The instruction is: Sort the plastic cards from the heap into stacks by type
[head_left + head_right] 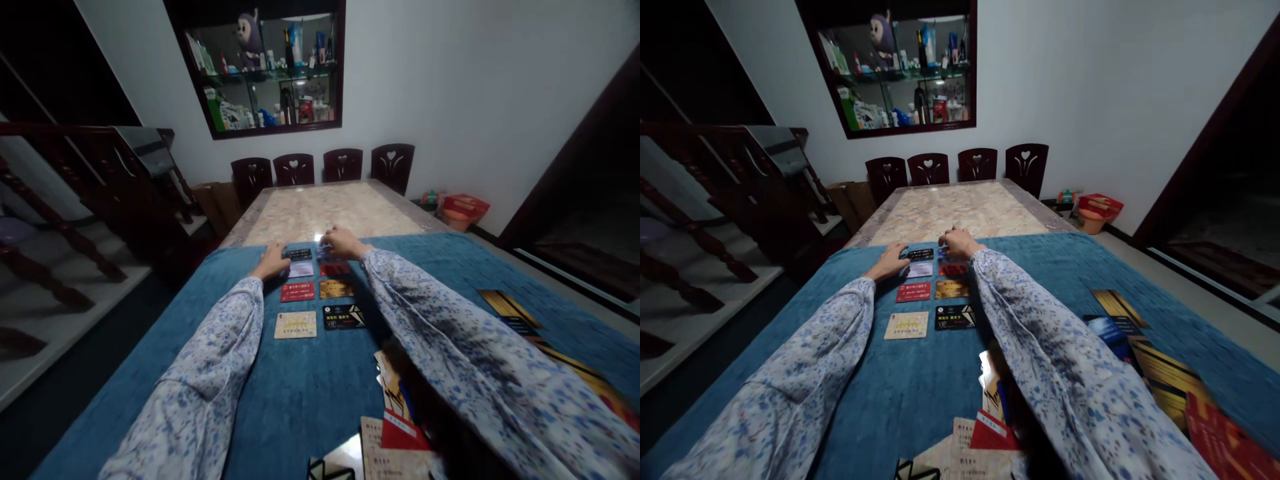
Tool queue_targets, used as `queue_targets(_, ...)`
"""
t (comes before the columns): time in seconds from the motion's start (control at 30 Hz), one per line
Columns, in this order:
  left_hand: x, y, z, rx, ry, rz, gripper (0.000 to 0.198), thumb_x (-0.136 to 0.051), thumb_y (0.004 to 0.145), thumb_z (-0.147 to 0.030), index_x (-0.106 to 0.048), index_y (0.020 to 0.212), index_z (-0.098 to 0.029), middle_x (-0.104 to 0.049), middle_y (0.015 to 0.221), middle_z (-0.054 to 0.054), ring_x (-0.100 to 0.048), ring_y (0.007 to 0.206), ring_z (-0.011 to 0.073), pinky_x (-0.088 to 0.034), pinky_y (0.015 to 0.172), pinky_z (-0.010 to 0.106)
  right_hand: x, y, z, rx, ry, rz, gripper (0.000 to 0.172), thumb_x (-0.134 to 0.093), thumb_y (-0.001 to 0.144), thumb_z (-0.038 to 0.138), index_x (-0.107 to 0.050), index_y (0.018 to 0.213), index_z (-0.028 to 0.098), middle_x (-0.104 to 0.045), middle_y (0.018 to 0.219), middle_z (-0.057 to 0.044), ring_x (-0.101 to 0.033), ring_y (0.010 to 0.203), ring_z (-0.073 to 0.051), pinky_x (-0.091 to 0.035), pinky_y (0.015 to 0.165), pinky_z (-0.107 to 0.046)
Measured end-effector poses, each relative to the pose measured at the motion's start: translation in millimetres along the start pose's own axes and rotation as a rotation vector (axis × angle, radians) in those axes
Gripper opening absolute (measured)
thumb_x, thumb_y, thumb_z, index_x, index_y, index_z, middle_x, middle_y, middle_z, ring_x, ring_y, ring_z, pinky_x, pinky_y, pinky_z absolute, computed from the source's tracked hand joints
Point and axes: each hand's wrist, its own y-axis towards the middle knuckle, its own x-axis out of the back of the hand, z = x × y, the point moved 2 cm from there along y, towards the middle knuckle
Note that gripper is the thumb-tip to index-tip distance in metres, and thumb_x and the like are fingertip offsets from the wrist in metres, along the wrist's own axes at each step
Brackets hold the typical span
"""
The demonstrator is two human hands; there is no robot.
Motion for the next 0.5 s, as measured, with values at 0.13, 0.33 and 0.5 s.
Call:
queue_targets(0.13, 0.6, -23, -15, -0.009, 0.052, -0.048, 0.053, -0.054, 0.078, -0.025, -0.055, 0.130, -0.013, -0.050, 0.138, 0.017, -0.042, 0.131, 0.0363, -0.037, 0.105, 0.051, 9, -19, 0, 0.018, -0.003, -0.003, 0.028, -0.058, 0.088, 0.024, -0.072, 0.113, 0.022, -0.068, 0.114, -0.011, -0.052, 0.107, -0.027, -0.036, 0.082, -0.032)
queue_targets(0.33, 2.7, -61, -49, -0.116, 0.044, -0.104, 0.047, -0.052, 0.084, -0.025, -0.055, 0.130, -0.015, -0.051, 0.137, 0.015, -0.042, 0.128, 0.0321, -0.036, 0.106, 0.049, 23, -52, 7, 0.052, -0.007, -0.017, 0.022, -0.056, 0.088, 0.021, -0.073, 0.101, 0.019, -0.069, 0.107, -0.010, -0.053, 0.103, -0.025, -0.033, 0.077, -0.030)
queue_targets(0.5, 1.8, -97, -74, -0.202, -0.009, -0.115, 0.043, -0.052, 0.086, -0.024, -0.057, 0.127, -0.014, -0.052, 0.135, 0.014, -0.044, 0.126, 0.0299, -0.037, 0.104, 0.047, 37, -89, 17, 0.108, 0.018, -0.044, 0.019, -0.055, 0.089, 0.021, -0.072, 0.096, 0.017, -0.069, 0.103, -0.010, -0.052, 0.098, -0.024, -0.032, 0.078, -0.031)
